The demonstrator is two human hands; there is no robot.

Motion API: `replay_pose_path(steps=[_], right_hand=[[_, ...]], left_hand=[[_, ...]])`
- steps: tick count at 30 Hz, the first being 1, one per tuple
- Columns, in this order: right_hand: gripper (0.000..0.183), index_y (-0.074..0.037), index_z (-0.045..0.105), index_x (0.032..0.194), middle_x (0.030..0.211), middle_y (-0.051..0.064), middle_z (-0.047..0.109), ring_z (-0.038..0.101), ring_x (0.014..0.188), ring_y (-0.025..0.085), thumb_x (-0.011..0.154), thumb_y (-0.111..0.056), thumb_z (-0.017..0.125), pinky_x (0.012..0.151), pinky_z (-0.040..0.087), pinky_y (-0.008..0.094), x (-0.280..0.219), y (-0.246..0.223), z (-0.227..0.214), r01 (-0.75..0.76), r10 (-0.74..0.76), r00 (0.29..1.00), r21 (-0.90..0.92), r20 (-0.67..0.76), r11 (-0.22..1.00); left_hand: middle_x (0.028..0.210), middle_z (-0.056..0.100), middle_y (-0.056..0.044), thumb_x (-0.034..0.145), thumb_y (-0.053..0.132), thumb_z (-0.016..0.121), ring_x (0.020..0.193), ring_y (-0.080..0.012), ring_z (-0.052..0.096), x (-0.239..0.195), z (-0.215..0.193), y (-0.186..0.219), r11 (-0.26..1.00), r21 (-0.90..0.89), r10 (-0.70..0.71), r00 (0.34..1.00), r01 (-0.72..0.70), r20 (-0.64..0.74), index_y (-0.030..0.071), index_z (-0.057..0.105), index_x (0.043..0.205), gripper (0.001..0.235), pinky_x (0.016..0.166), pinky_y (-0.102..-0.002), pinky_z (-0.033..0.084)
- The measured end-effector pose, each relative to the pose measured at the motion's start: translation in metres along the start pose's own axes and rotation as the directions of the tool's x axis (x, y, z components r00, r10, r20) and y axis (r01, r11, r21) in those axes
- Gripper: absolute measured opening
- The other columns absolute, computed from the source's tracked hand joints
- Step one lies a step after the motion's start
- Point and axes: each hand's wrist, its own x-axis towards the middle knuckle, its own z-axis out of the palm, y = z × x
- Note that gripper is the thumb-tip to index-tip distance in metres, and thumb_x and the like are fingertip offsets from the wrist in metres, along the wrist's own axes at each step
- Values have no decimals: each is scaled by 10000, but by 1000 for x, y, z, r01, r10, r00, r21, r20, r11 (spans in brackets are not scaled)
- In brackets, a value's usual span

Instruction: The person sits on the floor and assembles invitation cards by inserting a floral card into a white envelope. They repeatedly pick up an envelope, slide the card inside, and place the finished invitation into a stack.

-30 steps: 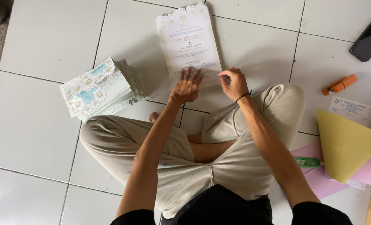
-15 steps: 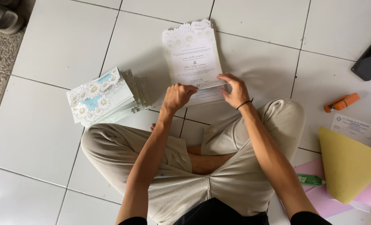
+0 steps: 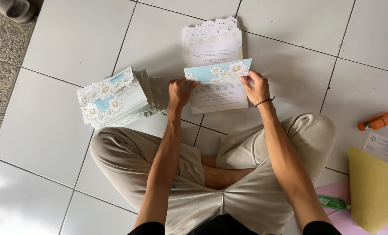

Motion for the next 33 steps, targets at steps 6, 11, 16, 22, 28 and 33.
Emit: replay_pose_path(steps=[6,11,16,22,28,33], right_hand=[[449,-59,621,914,746,146,677,679,775,349,823,-398,900,689,566,421,7,2,10,17,-19,996,-23,-88,1000],[524,-80,675,1142,777,88,696,618,663,247,753,-316,935,635,527,354,17,15,23,-77,80,988,29,-135,997],[626,-144,662,1199,826,52,678,605,736,296,676,-327,951,693,530,421,19,22,30,-123,113,977,-41,-181,992],[658,-201,653,1229,904,11,655,583,753,245,647,-287,947,700,508,387,19,25,36,-177,165,970,-52,-178,983],[929,-137,517,1312,1048,116,530,582,984,412,573,-482,961,879,476,529,13,5,47,-274,245,954,-170,-175,947],[1043,-85,485,1315,1060,143,486,564,1010,447,528,-567,973,949,435,541,16,-13,44,-305,277,947,-175,-165,936]], left_hand=[[718,732,-83,908,581,710,730,-293,732,5,28,-21,950,314,77,972,-4,-221,158,634,1014,443,923,-351,456],[821,633,-81,967,520,662,867,-278,595,6,49,-28,947,274,-94,960,168,-262,103,496,1331,578,874,-463,406],[1214,511,-108,1009,417,551,1142,-314,492,8,69,-25,912,342,-150,960,226,-236,153,451,1407,488,960,-499,401],[1666,246,-197,961,514,632,1557,-398,210,-1,89,16,939,308,-166,986,154,12,144,359,1543,742,1225,-648,185],[1652,164,-266,665,505,915,1523,-498,177,3,94,10,931,180,-292,944,317,-153,161,277,1567,1158,1184,-727,157],[1401,303,-200,489,490,1003,1274,-449,341,9,85,3,891,133,-400,890,434,-221,114,186,1577,1411,992,-618,315]])
